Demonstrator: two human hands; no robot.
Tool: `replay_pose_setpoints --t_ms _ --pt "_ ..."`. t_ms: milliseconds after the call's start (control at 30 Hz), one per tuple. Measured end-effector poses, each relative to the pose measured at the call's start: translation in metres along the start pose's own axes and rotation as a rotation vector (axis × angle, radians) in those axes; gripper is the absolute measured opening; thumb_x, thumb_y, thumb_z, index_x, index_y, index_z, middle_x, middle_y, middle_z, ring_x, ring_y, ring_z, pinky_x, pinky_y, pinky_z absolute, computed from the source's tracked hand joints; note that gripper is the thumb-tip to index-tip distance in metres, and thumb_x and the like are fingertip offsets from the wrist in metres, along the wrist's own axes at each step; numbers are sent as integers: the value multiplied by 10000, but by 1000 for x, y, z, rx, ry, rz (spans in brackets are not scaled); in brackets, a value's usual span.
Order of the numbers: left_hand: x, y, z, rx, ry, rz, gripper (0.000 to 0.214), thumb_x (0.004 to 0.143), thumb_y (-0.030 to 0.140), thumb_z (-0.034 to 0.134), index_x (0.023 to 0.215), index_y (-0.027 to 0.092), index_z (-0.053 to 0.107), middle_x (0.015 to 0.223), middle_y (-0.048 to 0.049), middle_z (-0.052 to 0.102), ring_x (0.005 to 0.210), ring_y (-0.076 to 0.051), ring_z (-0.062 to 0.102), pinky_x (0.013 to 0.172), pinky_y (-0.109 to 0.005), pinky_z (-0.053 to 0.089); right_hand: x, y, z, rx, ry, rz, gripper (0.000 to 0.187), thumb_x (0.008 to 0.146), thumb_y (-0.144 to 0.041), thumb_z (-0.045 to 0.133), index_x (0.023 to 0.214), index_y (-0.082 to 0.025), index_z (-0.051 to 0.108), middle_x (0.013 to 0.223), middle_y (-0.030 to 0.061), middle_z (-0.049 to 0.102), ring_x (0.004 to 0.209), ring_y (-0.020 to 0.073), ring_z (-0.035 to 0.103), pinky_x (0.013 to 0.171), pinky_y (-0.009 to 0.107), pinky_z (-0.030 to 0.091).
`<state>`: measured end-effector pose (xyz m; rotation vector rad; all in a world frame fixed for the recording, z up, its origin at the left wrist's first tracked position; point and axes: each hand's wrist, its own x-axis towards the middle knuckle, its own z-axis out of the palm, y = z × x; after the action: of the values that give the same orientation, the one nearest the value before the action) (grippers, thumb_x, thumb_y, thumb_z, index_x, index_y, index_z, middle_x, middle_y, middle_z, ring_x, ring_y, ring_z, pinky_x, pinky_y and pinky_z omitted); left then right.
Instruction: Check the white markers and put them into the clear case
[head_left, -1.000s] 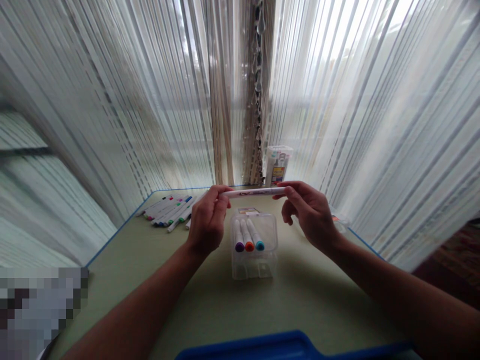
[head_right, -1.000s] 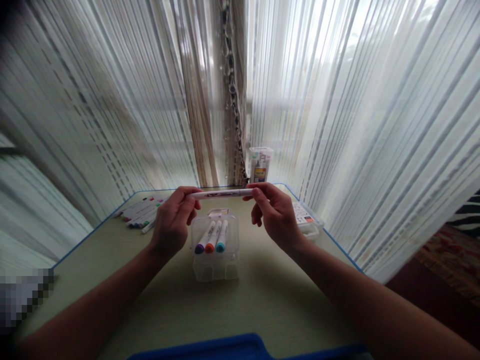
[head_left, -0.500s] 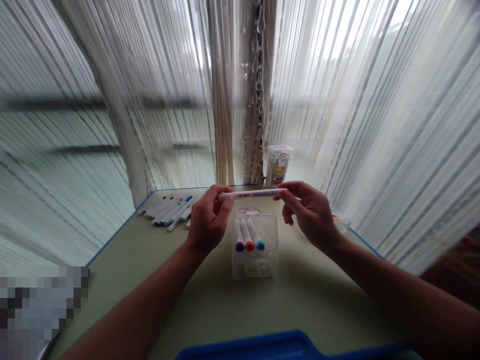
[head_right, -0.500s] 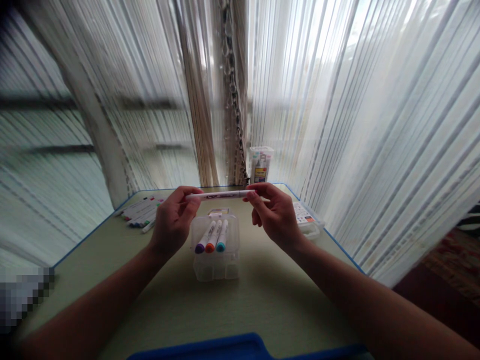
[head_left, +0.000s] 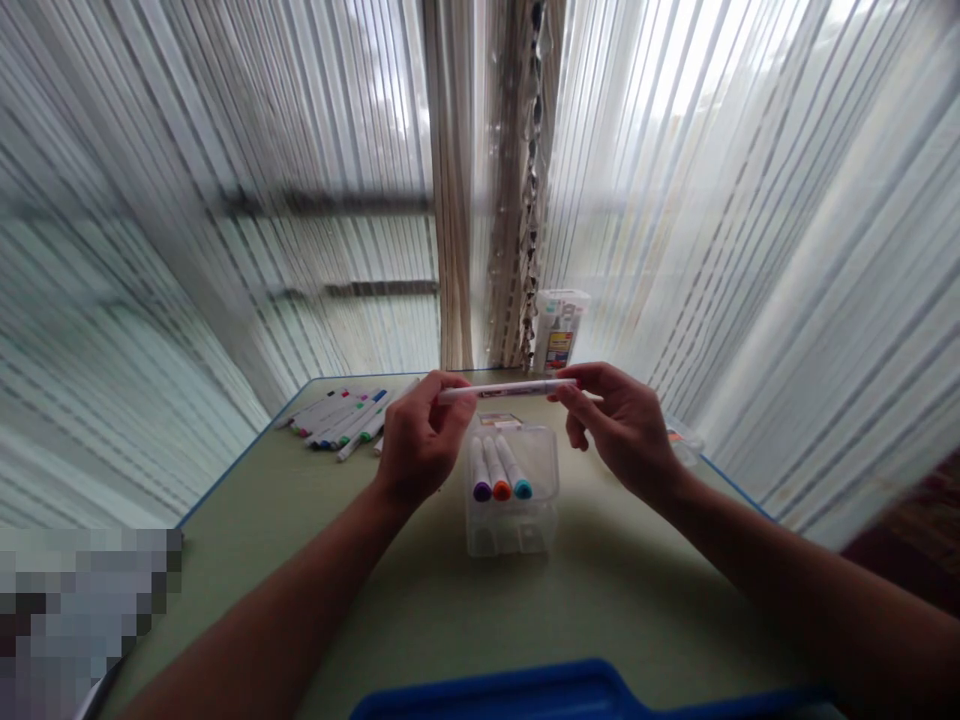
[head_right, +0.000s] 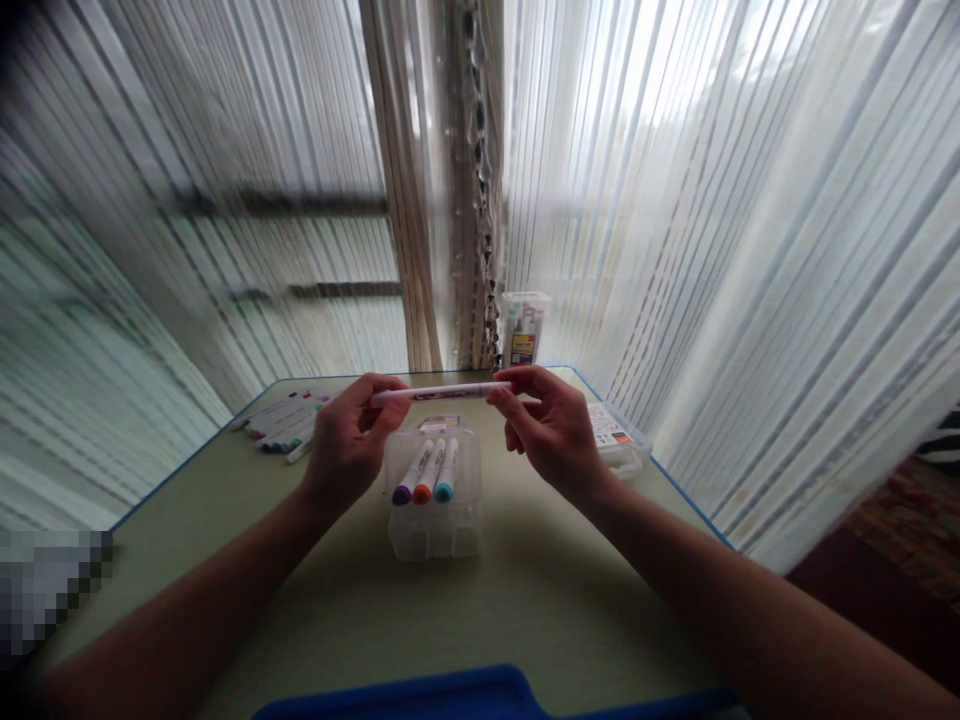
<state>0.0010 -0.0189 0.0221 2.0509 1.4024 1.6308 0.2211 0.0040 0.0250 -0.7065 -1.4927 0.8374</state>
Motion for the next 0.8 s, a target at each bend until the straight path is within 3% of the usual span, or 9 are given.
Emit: replay_pose_setpoints --t_ms 300,633,800 --pt "-1 3 0 -39 -20 -19 275 953 373 466 916 175 654 528 48 430 489 -118 404 474 -240 301 -2 3 -3 43 -31 36 298 773 -370 793 950 -171 659 748 -21 603 424 58 518 339 204 390" --pt "0 2 5 15 -22 17 233 898 369 560 849 161 656 616 13 575 542 -117 500 521 -227 383 1 4 -3 33 -51 97 281 765 -393 796 866 -157 682 535 -55 536 393 61 444 342 194 339" --pt "-1 2 5 -22 -33 12 225 890 367 584 870 160 670 658 -3 614 557 -116 515 527 -226 395 1 4 -3 98 -77 123 278 802 -404 759 860 -154 653 685 3 672 368 63 506 333 201 382"
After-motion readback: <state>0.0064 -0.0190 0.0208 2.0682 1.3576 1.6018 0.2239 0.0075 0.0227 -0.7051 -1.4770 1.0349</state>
